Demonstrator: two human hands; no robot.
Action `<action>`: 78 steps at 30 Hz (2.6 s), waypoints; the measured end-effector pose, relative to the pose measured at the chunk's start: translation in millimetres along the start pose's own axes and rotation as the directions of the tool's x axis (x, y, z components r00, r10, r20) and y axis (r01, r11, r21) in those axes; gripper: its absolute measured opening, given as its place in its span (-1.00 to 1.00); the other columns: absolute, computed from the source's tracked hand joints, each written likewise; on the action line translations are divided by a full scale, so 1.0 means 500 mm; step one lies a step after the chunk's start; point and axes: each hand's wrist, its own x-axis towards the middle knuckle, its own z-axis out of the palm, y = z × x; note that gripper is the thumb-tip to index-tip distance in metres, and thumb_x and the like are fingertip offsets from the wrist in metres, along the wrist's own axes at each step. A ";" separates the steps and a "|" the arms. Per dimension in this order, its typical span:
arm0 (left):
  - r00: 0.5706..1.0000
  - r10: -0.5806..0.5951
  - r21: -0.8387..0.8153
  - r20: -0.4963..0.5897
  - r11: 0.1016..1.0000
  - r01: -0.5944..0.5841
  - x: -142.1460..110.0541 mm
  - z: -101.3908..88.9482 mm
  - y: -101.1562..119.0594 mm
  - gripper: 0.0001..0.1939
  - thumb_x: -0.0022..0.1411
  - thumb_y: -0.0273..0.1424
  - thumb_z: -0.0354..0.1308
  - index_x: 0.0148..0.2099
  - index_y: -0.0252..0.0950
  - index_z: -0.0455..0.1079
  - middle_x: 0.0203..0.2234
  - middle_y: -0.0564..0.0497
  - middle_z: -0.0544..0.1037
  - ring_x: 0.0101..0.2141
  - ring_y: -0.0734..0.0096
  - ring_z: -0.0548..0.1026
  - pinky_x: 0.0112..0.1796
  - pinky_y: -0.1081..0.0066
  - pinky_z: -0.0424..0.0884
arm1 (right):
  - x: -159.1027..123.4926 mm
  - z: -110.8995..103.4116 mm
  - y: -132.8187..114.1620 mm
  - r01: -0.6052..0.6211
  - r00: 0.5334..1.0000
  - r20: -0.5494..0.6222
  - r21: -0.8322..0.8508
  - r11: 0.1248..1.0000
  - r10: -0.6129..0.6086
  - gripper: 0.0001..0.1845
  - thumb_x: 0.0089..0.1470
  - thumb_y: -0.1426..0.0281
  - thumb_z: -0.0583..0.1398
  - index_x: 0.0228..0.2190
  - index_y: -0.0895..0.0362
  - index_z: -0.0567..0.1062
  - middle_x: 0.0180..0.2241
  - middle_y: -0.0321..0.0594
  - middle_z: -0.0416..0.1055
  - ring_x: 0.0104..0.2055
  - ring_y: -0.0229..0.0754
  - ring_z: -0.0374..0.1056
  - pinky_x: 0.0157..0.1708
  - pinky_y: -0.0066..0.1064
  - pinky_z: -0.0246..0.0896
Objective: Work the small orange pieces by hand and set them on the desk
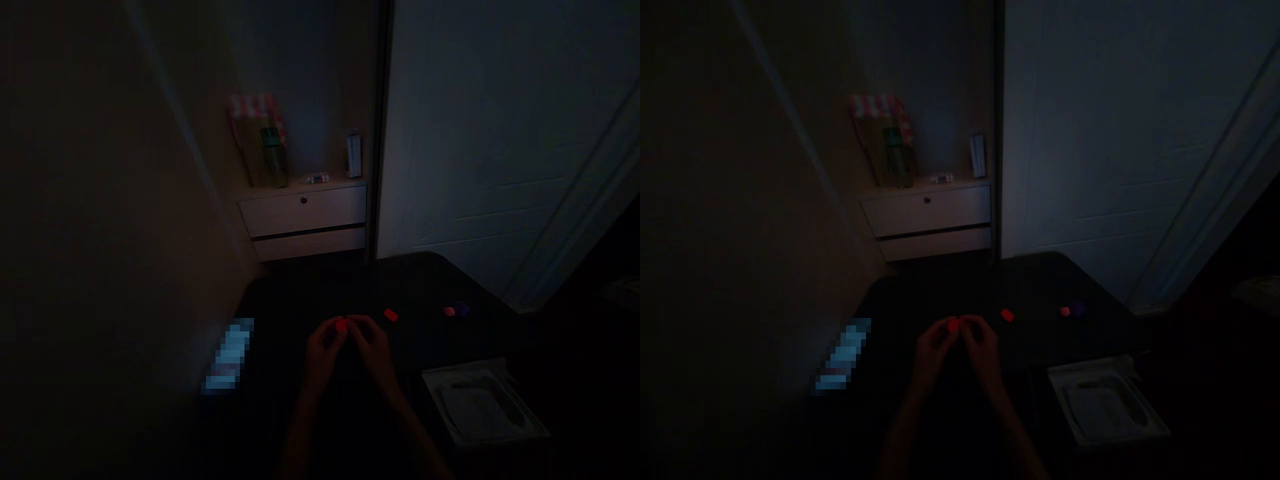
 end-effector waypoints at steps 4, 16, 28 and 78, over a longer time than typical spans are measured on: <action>1.000 0.004 -0.011 -0.012 1.000 -0.004 0.000 0.001 0.002 -0.67 0.18 -0.19 0.34 -0.07 -0.27 0.59 -0.15 -0.13 0.67 -0.14 0.17 0.60 -0.16 0.33 0.48 | -0.002 0.001 0.001 -0.012 1.000 0.026 0.047 0.999 0.011 -0.61 0.09 0.05 0.30 -0.25 0.11 0.61 -0.26 -0.10 0.62 -0.18 0.03 0.54 -0.17 -0.21 0.43; 0.998 0.000 -0.014 -0.056 1.000 -0.001 0.005 -0.001 -0.011 -0.67 0.19 -0.17 0.33 -0.12 -0.31 0.58 -0.22 -0.14 0.68 -0.26 0.25 0.60 -0.21 0.33 0.48 | -0.010 0.003 0.001 0.019 1.000 -0.018 -0.034 0.999 -0.020 -0.66 0.16 0.11 0.26 -0.21 0.12 0.60 -0.22 -0.10 0.62 -0.18 0.00 0.54 -0.16 -0.23 0.41; 0.998 -0.003 -0.013 -0.061 1.000 0.002 0.010 -0.006 -0.026 -0.66 0.17 -0.18 0.36 -0.12 -0.32 0.58 -0.30 -0.10 0.68 -0.32 0.30 0.59 -0.25 0.39 0.47 | -0.009 0.005 0.010 -0.008 1.000 -0.021 -0.045 0.999 0.007 -0.65 0.12 0.11 0.28 -0.20 0.11 0.65 -0.20 -0.09 0.64 -0.14 0.05 0.55 -0.13 -0.22 0.43; 0.999 -0.001 0.002 -0.043 1.000 0.001 0.006 -0.001 -0.014 -0.67 0.20 -0.15 0.32 -0.16 -0.31 0.57 -0.27 -0.11 0.67 -0.25 0.24 0.59 -0.20 0.35 0.46 | -0.012 0.005 0.019 0.158 0.987 -0.009 -0.112 0.981 -0.160 -0.76 0.18 0.22 0.27 -0.20 0.05 0.66 -0.19 -0.12 0.61 -0.13 -0.01 0.52 -0.09 -0.21 0.41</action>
